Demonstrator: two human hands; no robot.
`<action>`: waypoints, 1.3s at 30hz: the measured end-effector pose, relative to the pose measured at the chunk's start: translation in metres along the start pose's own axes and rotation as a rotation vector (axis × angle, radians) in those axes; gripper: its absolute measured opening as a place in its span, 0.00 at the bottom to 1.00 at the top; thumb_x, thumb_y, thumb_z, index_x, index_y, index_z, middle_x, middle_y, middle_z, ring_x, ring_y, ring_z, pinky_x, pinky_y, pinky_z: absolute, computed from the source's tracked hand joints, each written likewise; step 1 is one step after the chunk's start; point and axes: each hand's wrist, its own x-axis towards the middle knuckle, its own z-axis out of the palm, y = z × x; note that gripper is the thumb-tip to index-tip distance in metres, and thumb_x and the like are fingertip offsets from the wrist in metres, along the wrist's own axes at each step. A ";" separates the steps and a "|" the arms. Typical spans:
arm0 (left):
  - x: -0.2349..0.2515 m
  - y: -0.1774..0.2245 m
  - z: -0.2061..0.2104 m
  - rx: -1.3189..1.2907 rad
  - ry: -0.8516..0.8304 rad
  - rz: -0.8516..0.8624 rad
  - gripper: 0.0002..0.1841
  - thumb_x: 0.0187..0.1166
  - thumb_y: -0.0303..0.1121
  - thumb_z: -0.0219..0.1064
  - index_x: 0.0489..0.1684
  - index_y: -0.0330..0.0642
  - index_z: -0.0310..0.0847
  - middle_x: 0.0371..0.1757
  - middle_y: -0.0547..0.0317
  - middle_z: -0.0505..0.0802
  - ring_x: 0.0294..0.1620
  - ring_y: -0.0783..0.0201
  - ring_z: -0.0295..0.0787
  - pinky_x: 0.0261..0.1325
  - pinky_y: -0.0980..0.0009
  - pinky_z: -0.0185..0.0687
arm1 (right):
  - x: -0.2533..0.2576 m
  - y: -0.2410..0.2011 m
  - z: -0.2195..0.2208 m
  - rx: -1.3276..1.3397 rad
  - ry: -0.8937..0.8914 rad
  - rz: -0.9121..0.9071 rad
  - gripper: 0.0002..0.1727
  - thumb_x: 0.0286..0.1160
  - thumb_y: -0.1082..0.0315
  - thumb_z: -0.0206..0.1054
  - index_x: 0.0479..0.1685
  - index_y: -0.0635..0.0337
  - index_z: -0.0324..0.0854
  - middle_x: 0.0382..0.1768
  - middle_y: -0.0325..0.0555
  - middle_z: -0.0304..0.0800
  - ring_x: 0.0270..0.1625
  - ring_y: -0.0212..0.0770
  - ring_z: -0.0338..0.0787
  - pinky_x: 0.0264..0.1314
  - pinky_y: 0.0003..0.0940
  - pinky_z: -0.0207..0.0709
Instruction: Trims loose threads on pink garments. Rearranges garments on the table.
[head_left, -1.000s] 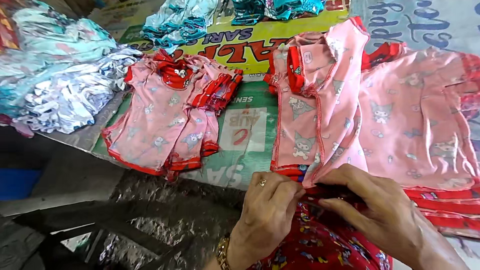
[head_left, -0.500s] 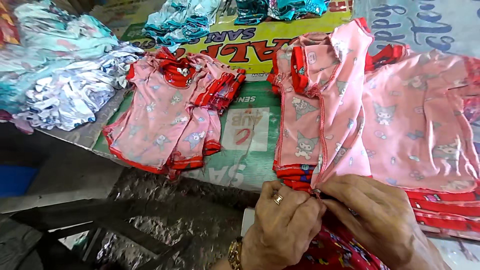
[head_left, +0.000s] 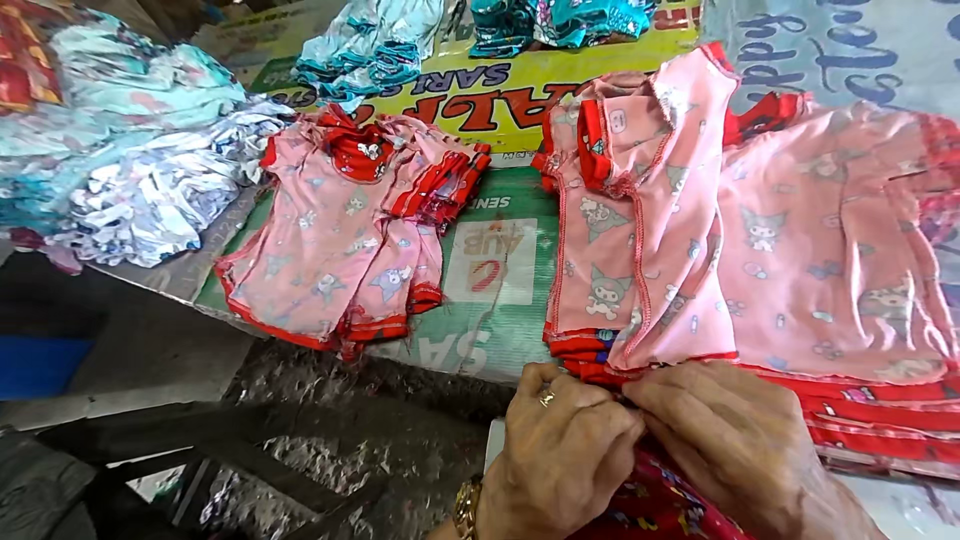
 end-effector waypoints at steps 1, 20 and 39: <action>0.002 -0.001 -0.007 -0.100 0.026 -0.043 0.08 0.87 0.36 0.59 0.37 0.47 0.79 0.38 0.65 0.87 0.43 0.73 0.84 0.57 0.75 0.77 | -0.002 -0.005 -0.008 0.046 -0.079 0.002 0.10 0.88 0.60 0.60 0.45 0.53 0.85 0.35 0.44 0.92 0.35 0.40 0.90 0.31 0.34 0.77; 0.009 -0.006 0.014 0.155 -0.212 -0.134 0.07 0.81 0.37 0.70 0.37 0.45 0.86 0.37 0.61 0.90 0.42 0.67 0.85 0.48 0.70 0.74 | -0.012 0.026 -0.019 -0.090 -0.016 0.230 0.13 0.85 0.59 0.59 0.39 0.56 0.84 0.28 0.43 0.83 0.26 0.36 0.82 0.21 0.29 0.68; 0.000 0.004 0.014 0.054 -0.075 -0.160 0.09 0.86 0.39 0.64 0.39 0.45 0.83 0.39 0.62 0.89 0.47 0.70 0.85 0.55 0.75 0.75 | -0.004 0.004 -0.021 -0.194 -0.048 0.070 0.12 0.88 0.58 0.59 0.50 0.53 0.83 0.38 0.46 0.92 0.35 0.44 0.88 0.30 0.36 0.72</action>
